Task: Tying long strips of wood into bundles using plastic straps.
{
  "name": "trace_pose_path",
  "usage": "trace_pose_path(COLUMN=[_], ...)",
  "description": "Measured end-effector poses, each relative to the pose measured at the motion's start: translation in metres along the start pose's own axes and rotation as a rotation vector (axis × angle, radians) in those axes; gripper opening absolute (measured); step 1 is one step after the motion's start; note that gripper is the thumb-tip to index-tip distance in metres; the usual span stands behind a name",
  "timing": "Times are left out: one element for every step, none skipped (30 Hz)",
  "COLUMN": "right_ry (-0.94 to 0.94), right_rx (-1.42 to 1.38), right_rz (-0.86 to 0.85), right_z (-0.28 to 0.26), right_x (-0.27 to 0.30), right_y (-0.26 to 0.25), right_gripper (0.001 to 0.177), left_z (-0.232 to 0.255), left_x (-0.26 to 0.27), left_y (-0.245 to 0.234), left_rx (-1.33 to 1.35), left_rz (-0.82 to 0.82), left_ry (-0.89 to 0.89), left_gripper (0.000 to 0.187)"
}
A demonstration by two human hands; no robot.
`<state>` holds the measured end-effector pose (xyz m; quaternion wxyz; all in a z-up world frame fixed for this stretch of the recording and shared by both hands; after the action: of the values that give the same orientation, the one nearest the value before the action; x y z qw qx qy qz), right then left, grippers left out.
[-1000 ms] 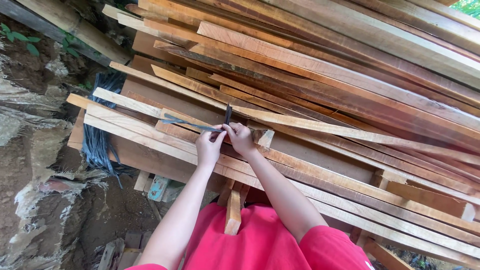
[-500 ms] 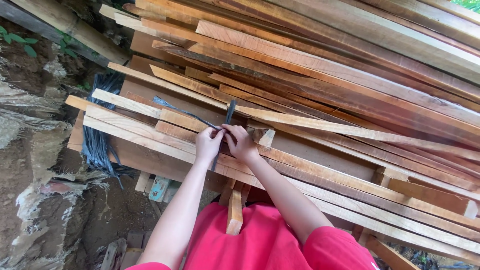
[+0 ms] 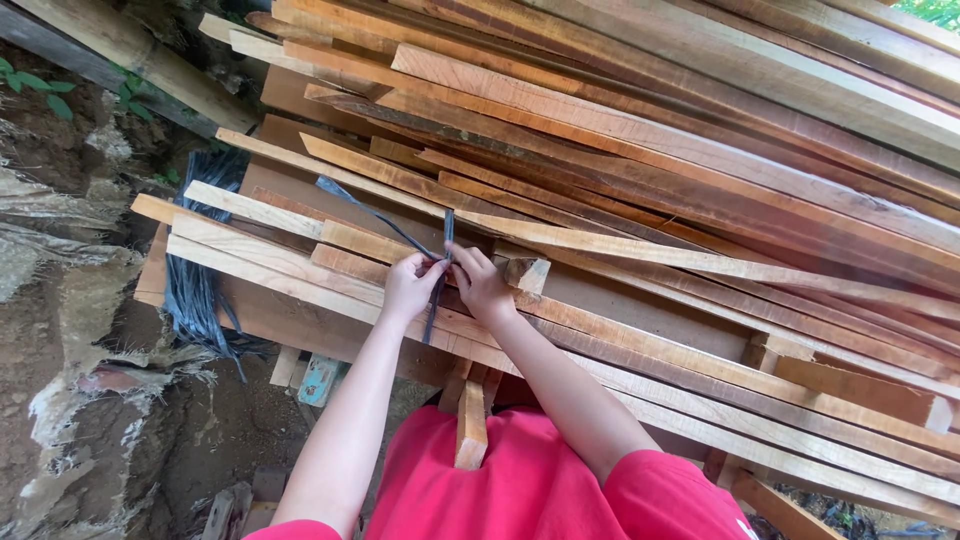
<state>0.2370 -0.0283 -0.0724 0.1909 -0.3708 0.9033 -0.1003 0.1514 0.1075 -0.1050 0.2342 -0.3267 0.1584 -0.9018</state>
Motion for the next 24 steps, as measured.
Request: trace_pose_path(right_ry=[0.000,-0.025,-0.046,-0.043,-0.051,-0.060,-0.061,-0.051,-0.040,-0.040,-0.068,-0.095,-0.094,-0.104,-0.117,-0.119,-0.114,-0.108,-0.109,-0.078,-0.044,-0.042,-0.001,0.040], right_rx=[-0.002,0.034,0.073,0.075,0.074,0.074,0.075,0.084,0.095,0.097,0.052,0.007,0.005,0.026,0.052,0.056,0.035,0.015,0.015,-0.036,-0.084,-0.081,-0.112,-0.144], right_rz=[-0.003,-0.020,-0.034,-0.034,-0.031,-0.027,-0.026,-0.032,-0.038,-0.037,-0.031,-0.024,-0.026,-0.007,0.017,0.019,0.001,-0.016,-0.016,-0.046,-0.075,-0.074,-0.062,-0.050], right_z=[-0.001,-0.002,-0.004,-0.004,-0.005,-0.007,-0.008,-0.009,-0.010,-0.011,-0.015,-0.018,-0.019,-0.021,-0.021,-0.022,-0.024,-0.025,-0.020,-0.013,-0.007,0.001,0.011,0.021], right_x=[-0.001,-0.003,-0.003,-0.003,-0.005,-0.007,-0.009,-0.010,-0.009,-0.011,-0.013,-0.014,-0.015,-0.015,-0.018,-0.017,-0.017,-0.017,-0.014,-0.011,-0.007,-0.002,0.000,0.003], right_y=[0.000,0.001,0.000,0.000,-0.001,-0.001,-0.001,0.000,-0.001,-0.002,-0.004,-0.006,-0.004,-0.004,-0.006,-0.007,-0.008,-0.008,-0.008,-0.006,-0.005,-0.004,-0.002,-0.001], right_gripper=[0.033,0.029,0.025,0.025,0.019,0.014,0.014,0.012,0.011,0.011,0.007,0.011,0.011,0.012,0.014,0.014,0.014,0.014,0.014,0.013,0.013,0.013,0.006,0.015], left_z=[0.002,0.004,0.007,0.006,0.005,0.004,0.000,-0.004,-0.008,-0.003,0.001,0.005,0.006,0.009,0.014,0.013,0.013,0.013,0.012,0.010,0.009,0.009,0.008,0.007], left_x=[0.002,0.004,0.006,0.006,0.005,0.004,0.001,-0.002,-0.004,-0.001,0.002,0.005,0.007,0.009,0.008,0.009,0.010,0.010,0.009,0.008,0.008,0.008,0.008,0.007], left_y=[-0.002,-0.004,-0.003,-0.001,0.000,0.001,0.002,0.003,0.006,0.006,0.005,0.004,0.003,0.003,0.003,0.003,0.002,0.001,0.002,0.002,0.004,0.004,0.002,0.001], left_rx=[0.001,0.033,0.065,0.065,0.065,0.066,0.065,0.050,0.035,0.036,0.009,-0.017,-0.017,-0.012,-0.008,-0.007,-0.032,-0.057,-0.057,-0.049,-0.041,-0.039,-0.003,0.033], left_rz=[0.002,-0.005,-0.017,-0.020,-0.025,-0.030,-0.030,-0.019,-0.009,-0.010,0.011,0.033,0.034,0.040,0.045,0.045,0.047,0.049,0.049,0.060,0.067,0.063,0.062,0.061], left_ry=[-0.002,0.008,0.019,0.018,0.018,0.017,0.018,0.014,0.010,0.011,0.007,0.004,0.001,0.009,0.025,0.030,0.034,0.037,0.038,0.032,0.026,0.027,0.003,-0.021], left_gripper=[0.016,0.017,0.019,0.019,0.019,0.018,0.018,0.017,0.015,0.015,0.015,0.015,0.015,0.015,0.015,0.015,0.015,0.016,0.016,0.015,0.014,0.014,0.016,0.018])
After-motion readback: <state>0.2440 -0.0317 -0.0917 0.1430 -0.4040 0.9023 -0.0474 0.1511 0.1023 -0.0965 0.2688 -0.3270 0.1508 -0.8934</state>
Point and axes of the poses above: each hand's wrist, its own x-axis away from the middle knuckle, its own y-axis out of the palm, z = x × y, the point moved 6 cm from there along -x, towards the middle knuckle, and after that the axes turned 13 degrees about -x, right-handed, at the moved point
